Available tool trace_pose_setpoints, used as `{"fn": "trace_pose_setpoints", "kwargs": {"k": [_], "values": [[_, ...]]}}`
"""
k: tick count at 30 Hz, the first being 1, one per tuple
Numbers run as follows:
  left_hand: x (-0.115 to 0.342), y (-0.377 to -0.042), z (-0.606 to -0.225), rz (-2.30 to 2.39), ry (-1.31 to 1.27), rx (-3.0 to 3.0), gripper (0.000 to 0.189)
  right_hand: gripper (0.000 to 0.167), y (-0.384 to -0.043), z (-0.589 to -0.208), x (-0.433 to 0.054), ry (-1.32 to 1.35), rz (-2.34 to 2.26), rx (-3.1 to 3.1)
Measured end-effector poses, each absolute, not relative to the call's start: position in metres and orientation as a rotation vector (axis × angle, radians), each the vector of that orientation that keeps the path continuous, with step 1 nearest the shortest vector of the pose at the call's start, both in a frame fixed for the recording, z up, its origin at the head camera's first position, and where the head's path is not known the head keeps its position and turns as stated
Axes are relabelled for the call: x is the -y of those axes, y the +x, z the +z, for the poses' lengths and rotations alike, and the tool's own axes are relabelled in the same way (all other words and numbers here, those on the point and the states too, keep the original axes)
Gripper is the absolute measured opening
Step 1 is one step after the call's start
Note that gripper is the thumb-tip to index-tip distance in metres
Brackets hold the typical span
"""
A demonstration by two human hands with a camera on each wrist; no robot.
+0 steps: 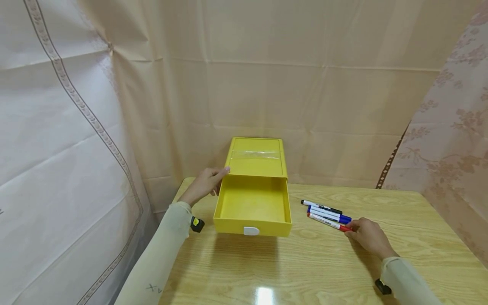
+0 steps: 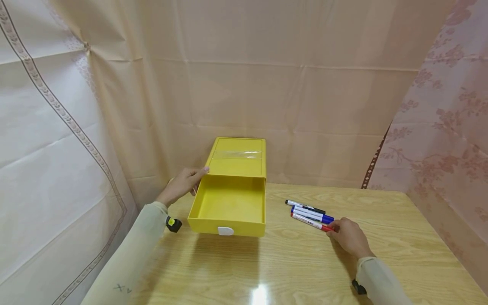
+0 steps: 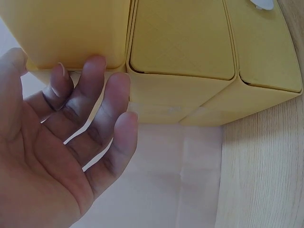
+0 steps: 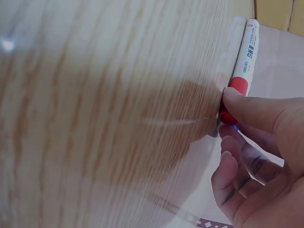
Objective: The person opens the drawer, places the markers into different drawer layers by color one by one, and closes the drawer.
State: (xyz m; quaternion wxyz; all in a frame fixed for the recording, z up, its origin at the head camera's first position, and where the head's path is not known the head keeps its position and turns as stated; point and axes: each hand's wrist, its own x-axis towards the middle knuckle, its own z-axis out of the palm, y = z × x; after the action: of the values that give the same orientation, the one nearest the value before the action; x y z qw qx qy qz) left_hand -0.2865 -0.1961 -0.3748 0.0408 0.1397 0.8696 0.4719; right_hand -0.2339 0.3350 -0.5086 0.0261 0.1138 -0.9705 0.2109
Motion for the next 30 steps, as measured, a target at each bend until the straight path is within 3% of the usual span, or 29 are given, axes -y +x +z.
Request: {"fn": "trace_pose_setpoints", "kwargs": {"k": [10, 17, 30], "values": [[0.1968, -0.2855, -0.3741, 1.442, 0.430, -2.659, 0.071, 0.024, -0.2363, -0.5116, -0.3321, 0.452, 0.637, 3.015], [0.1970, -0.2853, -0.3740, 1.448, 0.420, -2.651, 0.070, 0.012, -0.2376, -0.5131, -0.3262, 0.450, 0.609, 2.997], [0.1973, -0.2842, -0.3739, 1.452, 0.418, -2.661, 0.069, 0.008, -0.2287, -0.5128, -0.3284, 0.549, 0.442, 2.953]]}}
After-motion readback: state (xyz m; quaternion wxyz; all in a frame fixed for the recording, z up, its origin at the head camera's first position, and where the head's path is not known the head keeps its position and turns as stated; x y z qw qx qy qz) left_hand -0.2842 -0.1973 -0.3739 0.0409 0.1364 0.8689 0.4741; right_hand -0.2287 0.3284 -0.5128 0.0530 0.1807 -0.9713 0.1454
